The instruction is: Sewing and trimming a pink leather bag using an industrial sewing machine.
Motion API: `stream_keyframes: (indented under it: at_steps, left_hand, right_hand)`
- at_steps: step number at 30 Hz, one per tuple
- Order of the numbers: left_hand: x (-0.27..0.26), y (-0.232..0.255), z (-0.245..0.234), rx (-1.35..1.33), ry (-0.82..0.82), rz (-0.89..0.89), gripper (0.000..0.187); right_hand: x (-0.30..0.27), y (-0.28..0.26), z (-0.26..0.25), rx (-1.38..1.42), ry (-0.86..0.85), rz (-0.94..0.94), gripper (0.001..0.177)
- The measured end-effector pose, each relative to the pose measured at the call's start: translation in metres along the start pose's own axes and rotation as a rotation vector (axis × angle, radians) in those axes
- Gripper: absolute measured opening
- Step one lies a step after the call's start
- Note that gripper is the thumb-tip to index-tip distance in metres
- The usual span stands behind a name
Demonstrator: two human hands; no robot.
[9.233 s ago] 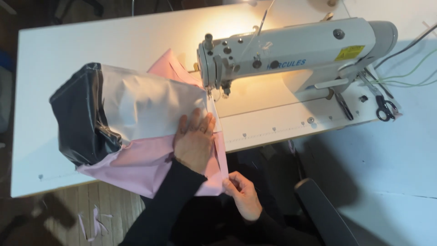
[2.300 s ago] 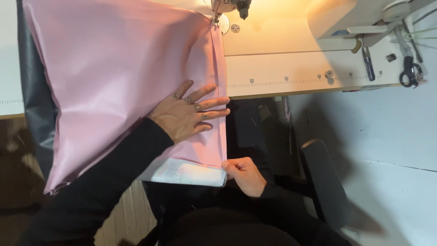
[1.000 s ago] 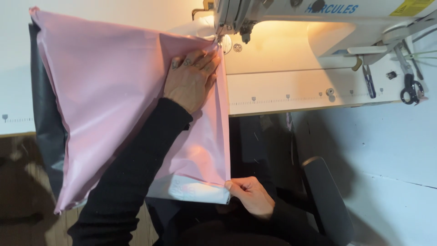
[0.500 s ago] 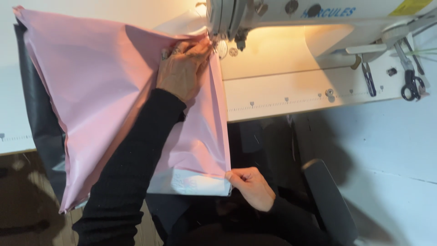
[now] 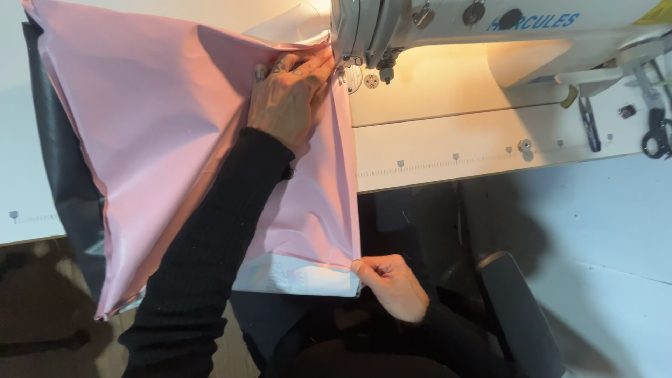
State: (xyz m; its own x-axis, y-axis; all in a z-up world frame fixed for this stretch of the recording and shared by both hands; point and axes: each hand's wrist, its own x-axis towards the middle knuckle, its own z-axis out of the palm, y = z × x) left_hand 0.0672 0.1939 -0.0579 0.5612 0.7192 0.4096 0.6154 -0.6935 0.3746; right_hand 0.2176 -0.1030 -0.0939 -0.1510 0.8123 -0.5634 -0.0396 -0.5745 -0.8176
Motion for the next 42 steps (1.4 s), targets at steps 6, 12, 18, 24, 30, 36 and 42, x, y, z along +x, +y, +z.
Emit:
stream_keyframes:
  at_steps: [6, 12, 18, 24, 30, 36, 42]
  left_hand:
    - [0.007, -0.004, 0.006, 0.013, -0.001, -0.008, 0.034]
    - [0.018, -0.008, 0.009, 0.094, 0.013, 0.012, 0.036]
    - [0.028, -0.036, 0.028, 0.128, 0.014, 0.059, 0.037]
    - [0.046, -0.047, 0.026, 0.180, 0.088, 0.115, 0.037]
    - [0.065, -0.062, 0.021, 0.111, 0.072, 0.124, 0.030]
    - [0.082, -0.084, 0.032, 0.105, 0.077, 0.169, 0.029]
    - [0.095, -0.086, 0.026, 0.099, 0.124, 0.168, 0.028]
  right_hand:
    - [-0.002, -0.012, -0.005, -0.001, 0.019, 0.032, 0.039]
    - [0.004, -0.032, -0.010, -0.096, 0.094, 0.055, 0.037]
    - [0.020, -0.042, -0.012, -0.039, 0.154, 0.000, 0.034]
    - [0.036, -0.054, -0.008, 0.037, 0.241, 0.007, 0.034]
    - [0.053, -0.059, -0.004, 0.041, 0.280, -0.017, 0.038]
    - [0.066, -0.093, 0.002, 0.001, 0.284, 0.006, 0.036]
    - [0.074, -0.101, -0.001, -0.165, 0.393, -0.044, 0.038]
